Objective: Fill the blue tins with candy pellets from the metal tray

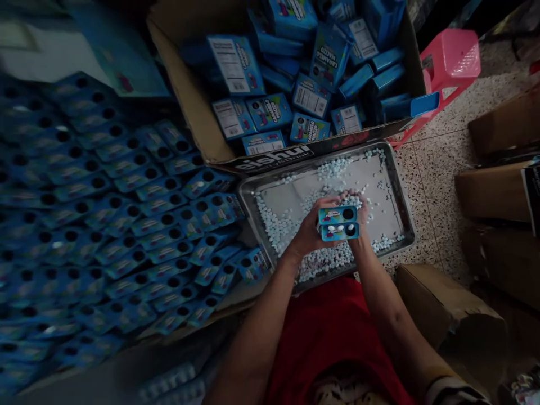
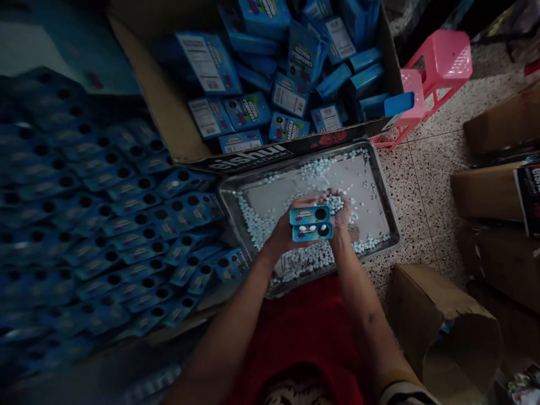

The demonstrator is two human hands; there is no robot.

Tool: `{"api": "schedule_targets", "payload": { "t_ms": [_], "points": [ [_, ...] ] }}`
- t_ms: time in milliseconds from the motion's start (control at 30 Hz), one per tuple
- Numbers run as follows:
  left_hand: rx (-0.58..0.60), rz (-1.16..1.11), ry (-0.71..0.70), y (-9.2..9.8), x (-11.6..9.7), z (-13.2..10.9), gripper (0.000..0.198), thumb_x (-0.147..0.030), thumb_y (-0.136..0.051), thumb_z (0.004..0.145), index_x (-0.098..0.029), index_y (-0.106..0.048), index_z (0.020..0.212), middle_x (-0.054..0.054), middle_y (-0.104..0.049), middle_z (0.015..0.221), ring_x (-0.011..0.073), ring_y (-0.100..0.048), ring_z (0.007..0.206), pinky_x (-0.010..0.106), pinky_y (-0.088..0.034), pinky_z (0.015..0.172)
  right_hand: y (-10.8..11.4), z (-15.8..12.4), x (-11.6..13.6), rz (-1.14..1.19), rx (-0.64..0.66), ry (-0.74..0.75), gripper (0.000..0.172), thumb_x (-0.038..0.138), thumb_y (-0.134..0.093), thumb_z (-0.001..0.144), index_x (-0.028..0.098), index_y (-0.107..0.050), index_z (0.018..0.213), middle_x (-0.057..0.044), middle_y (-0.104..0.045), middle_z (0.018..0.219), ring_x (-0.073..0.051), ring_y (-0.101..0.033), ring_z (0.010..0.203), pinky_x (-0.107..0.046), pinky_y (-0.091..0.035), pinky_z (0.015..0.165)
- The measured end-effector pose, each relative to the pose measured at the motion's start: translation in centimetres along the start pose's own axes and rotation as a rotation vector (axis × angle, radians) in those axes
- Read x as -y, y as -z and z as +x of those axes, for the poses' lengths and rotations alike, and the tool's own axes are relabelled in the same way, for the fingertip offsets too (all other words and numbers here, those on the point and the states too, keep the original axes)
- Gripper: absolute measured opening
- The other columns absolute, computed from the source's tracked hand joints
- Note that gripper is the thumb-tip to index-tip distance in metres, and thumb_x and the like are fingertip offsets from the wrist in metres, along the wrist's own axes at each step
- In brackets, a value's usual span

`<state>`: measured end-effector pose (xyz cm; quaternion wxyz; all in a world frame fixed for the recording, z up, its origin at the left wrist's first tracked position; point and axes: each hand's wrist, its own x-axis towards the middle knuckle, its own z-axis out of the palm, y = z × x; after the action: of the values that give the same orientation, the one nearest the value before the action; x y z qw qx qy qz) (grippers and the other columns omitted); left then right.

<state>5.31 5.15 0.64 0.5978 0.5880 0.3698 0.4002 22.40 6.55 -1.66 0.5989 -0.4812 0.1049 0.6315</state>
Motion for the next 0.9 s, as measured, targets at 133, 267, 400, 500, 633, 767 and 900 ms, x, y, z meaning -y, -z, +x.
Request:
{"api": "schedule_targets", "payload": {
  "t_ms": [133,267,400,500,633,767,900],
  "points": [
    [-0.173,0.395,0.045,4.1,-0.5,-3.3,0.066,-0.037,-0.098,0.068,-0.026,-0.072,0.128,0.010,-0.074,0.125,0.0366,-0.072,0.124,0.057,-0.058,0.114,-1.3,-2.3,2.1,0.109,0.039,-0.070,0.016,0.033,-0.067,0.095,0.023,-0.064,0.083,0.004,-0.067,0.068,-0.011,-0.058,0.057,-0.018,-0.050,0.052],
    [-0.281,0.451,0.124,5.2,0.7,-5.3,0.065,-0.034,-0.100,0.066,-0.023,-0.069,0.122,0.007,-0.073,0.115,0.0324,-0.073,0.111,0.049,-0.062,0.102,-4.0,-6.2,2.0,0.069,0.151,-0.085,0.009,0.031,-0.068,0.094,0.022,-0.069,0.091,0.000,-0.072,0.078,-0.014,-0.064,0.068,-0.024,-0.057,0.060],
    [-0.236,0.407,0.124,4.0,0.8,-6.4,0.072,-0.040,-0.103,0.067,-0.023,-0.066,0.127,0.004,-0.074,0.112,0.0276,-0.076,0.104,0.041,-0.065,0.094,-7.3,-9.2,0.9,-0.116,0.328,0.091,0.020,0.045,-0.075,0.086,0.025,-0.072,0.084,-0.004,-0.071,0.085,-0.022,-0.069,0.084,-0.037,-0.063,0.080],
    [-0.250,0.451,0.113,3.5,0.4,-6.8,0.076,-0.043,-0.105,0.065,-0.023,-0.066,0.127,0.004,-0.075,0.111,0.0281,-0.076,0.103,0.041,-0.064,0.093,-8.8,-9.8,0.6,-0.259,0.398,0.216,0.023,0.048,-0.075,0.080,0.025,-0.076,0.077,-0.004,-0.068,0.083,-0.023,-0.067,0.082,-0.037,-0.059,0.079],
    [-0.230,0.545,0.055,3.8,0.1,-6.9,0.075,-0.045,-0.106,0.066,-0.025,-0.068,0.128,0.006,-0.076,0.116,0.0309,-0.075,0.109,0.045,-0.062,0.098,-9.2,-9.7,0.4,-0.448,0.448,0.348,0.027,0.050,-0.069,0.085,0.026,-0.077,0.074,-0.006,-0.067,0.080,-0.024,-0.064,0.082,-0.039,-0.056,0.084],
    [-0.248,0.575,-0.043,4.2,0.4,-6.5,0.075,-0.053,-0.103,0.072,-0.024,-0.067,0.131,0.007,-0.076,0.119,0.0314,-0.075,0.110,0.046,-0.061,0.098,-9.2,-9.6,0.0,-0.468,0.459,0.402,0.035,0.054,-0.063,0.095,0.027,-0.070,0.074,-0.005,-0.061,0.075,-0.025,-0.064,0.078,-0.043,-0.056,0.085],
    [-0.279,0.586,-0.064,4.3,1.3,-6.3,0.074,-0.055,-0.100,0.073,-0.023,-0.067,0.132,0.008,-0.076,0.119,0.0327,-0.074,0.111,0.047,-0.059,0.099,-9.3,-9.7,-0.3,-0.473,0.425,0.387,0.036,0.058,-0.060,0.093,0.029,-0.065,0.073,-0.005,-0.059,0.074,-0.027,-0.064,0.078,-0.044,-0.057,0.082]
  ]
}}
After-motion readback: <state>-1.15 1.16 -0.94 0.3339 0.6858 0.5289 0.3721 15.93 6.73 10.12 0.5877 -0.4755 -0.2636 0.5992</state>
